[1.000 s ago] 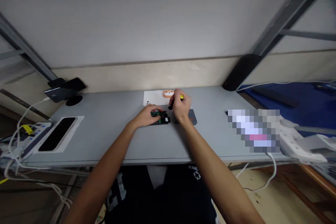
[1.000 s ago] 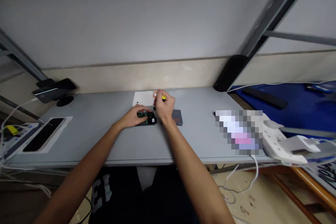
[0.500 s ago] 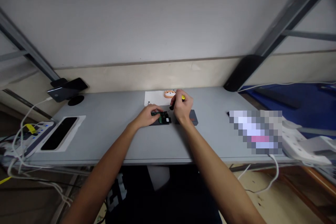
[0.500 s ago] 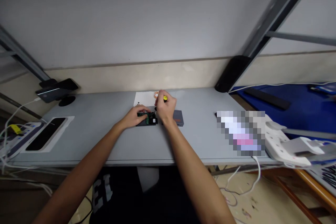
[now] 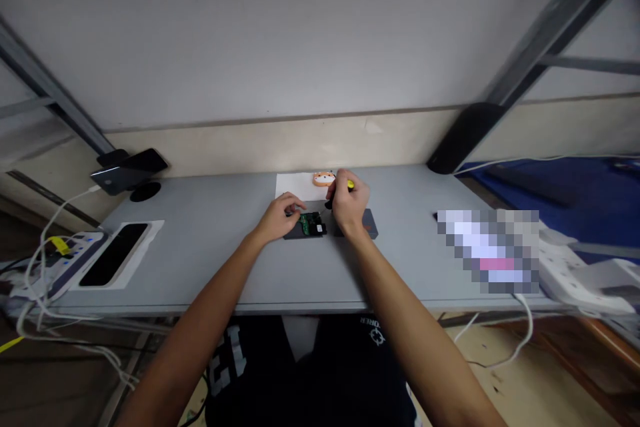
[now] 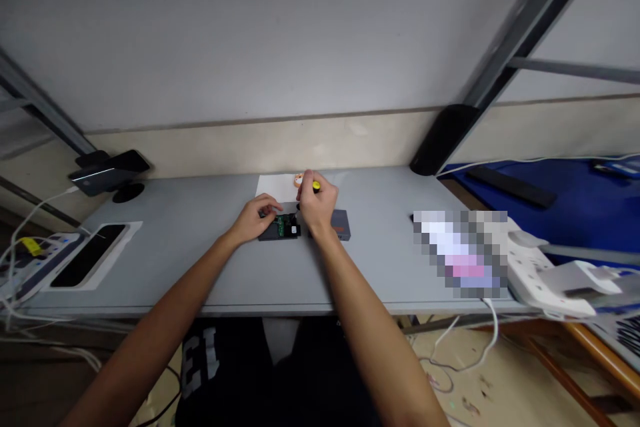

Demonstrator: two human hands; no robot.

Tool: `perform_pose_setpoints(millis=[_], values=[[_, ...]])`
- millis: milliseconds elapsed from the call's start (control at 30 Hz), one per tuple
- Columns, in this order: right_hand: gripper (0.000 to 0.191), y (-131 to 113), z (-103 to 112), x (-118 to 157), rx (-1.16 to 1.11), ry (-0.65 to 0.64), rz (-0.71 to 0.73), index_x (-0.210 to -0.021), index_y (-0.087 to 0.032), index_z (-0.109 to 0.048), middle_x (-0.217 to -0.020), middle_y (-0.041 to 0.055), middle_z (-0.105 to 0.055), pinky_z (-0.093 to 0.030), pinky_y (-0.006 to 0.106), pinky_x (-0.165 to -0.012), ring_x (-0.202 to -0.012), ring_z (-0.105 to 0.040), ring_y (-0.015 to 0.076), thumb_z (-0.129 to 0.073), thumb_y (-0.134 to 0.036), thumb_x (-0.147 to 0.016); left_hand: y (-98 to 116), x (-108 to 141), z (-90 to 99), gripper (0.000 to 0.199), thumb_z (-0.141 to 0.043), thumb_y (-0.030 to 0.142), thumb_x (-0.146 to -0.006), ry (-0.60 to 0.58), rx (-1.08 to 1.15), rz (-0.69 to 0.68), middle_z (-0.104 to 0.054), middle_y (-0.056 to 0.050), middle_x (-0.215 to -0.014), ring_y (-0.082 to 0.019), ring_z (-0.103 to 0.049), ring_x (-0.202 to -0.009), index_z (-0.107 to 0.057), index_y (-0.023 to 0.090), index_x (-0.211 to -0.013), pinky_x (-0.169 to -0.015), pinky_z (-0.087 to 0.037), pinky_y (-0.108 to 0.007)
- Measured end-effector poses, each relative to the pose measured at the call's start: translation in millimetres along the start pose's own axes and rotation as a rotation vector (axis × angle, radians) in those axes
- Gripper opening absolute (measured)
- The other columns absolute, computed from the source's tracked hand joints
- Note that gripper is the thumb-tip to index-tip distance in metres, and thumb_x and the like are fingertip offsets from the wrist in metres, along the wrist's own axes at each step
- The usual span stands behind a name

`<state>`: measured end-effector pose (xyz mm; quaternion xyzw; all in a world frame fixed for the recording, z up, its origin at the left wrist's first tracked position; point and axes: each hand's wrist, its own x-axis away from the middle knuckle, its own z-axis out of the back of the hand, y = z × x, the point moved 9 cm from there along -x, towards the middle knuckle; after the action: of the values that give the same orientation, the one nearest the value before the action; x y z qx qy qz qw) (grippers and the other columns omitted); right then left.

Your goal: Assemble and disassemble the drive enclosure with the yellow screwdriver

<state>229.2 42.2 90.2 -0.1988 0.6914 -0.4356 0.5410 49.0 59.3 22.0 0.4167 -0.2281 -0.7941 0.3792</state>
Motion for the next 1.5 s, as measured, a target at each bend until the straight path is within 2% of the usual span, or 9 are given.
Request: perform_pose_setpoints(millis=[233,400,633,1000,1100,1233,1400,1500], values=[[0.049,0.6,-1.6,-0.6,-0.11,0.015,-0.041,-0.055,-0.023,-0.053,-0.048,-0.0022,-0.054,-0.039,0.027,-0.053,-0.047,-0.048,0.0122,-0.048,-0.039,-0.101,-2.5,-0.2,0.9,0.03,-0.055,-0.001,-0.085,0.02,-0.003,-0.003,-0.067,-0.004,-0.098,-0.014,-0.062,-0.083,-0.074,0.02,-0.094,-0.076,-0.051,-0.028],[0.049,10.3,-13.3,0.3,-0.182,-0.058,-0.129,-0.055,-0.023,-0.052,-0.046,-0.0021,-0.054,-0.04,0.027,-0.053,-0.045,-0.048,0.0122,-0.049,-0.041,-0.1,-5.8,-0.4,1.6,0.028,-0.054,0.0,-0.087,0.038,-0.014,0.022,-0.068,-0.003,-0.093,-0.015,-0.062,-0.079,-0.074,0.019,-0.091,-0.072,-0.049,-0.028],[0.052,4.9,-25.9,5.9,-0.095,-0.172,-0.057,-0.05,-0.023,-0.052,-0.047,-0.0015,-0.053,-0.043,0.029,-0.062,-0.052,-0.05,0.0135,-0.048,-0.037,-0.1,-7.5,-0.8,1.2,0.029,-0.054,0.0,-0.088,0.036,-0.025,0.044,-0.07,-0.003,-0.094,-0.015,-0.064,-0.083,-0.074,0.02,-0.091,-0.074,-0.048,-0.028],[0.052,9.6,-36.3,11.7,-0.12,-0.244,-0.102,-0.053,-0.023,-0.054,-0.045,-0.0017,-0.055,-0.042,0.029,-0.058,-0.048,-0.051,0.0136,-0.048,-0.043,-0.1,-7.9,-0.6,1.3,0.026,-0.055,0.003,-0.09,0.027,-0.017,0.058,-0.072,-0.003,-0.093,-0.016,-0.065,-0.084,-0.074,0.02,-0.091,-0.075,-0.049,-0.029],[0.051,9.0,-34.1,11.1,-0.148,-0.21,-0.108,-0.053,-0.023,-0.054,-0.046,-0.0017,-0.056,-0.043,0.028,-0.058,-0.048,-0.051,0.0132,-0.048,-0.043,-0.1,-6.3,-0.1,1.2,0.022,-0.056,0.008,-0.091,0.012,-0.001,0.055,-0.072,-0.004,-0.095,-0.016,-0.065,-0.084,-0.074,0.02,-0.093,-0.076,-0.049,-0.03],[0.049,13.1,-23.6,6.2,-0.165,-0.098,-0.145,-0.053,-0.023,-0.053,-0.046,-0.0018,-0.055,-0.043,0.028,-0.059,-0.048,-0.049,0.0128,-0.049,-0.041,-0.099,0.3,0.4,2.1,0.019,-0.057,0.013,-0.093,-0.029,0.027,0.045,-0.072,-0.005,-0.095,-0.018,-0.065,-0.088,-0.075,0.02,-0.094,-0.078,-0.05,-0.031],[0.047,34.5,-7.6,0.0,-0.143,0.055,-0.229,-0.055,-0.023,-0.052,-0.048,-0.0013,-0.055,-0.043,0.028,-0.057,-0.049,-0.05,0.0131,-0.046,-0.039,-0.098,14.3,1.0,-0.5,0.019,-0.058,0.022,-0.096,-0.128,0.038,-0.002,-0.074,-0.004,-0.096,-0.021,-0.064,-0.095,-0.076,0.022,-0.093,-0.089,-0.049,-0.037],[0.043,46.7,2.0,-3.3,-0.098,0.129,-0.241,-0.055,-0.023,-0.053,-0.051,-0.0006,-0.057,-0.043,0.027,-0.056,-0.051,-0.051,0.0132,-0.047,-0.036,-0.096,16.4,1.2,-4.4,0.015,-0.061,0.02,-0.094,-0.168,0.024,-0.017,-0.075,-0.004,-0.099,-0.022,-0.064,-0.098,-0.076,0.023,-0.093,-0.096,-0.047,-0.041]])
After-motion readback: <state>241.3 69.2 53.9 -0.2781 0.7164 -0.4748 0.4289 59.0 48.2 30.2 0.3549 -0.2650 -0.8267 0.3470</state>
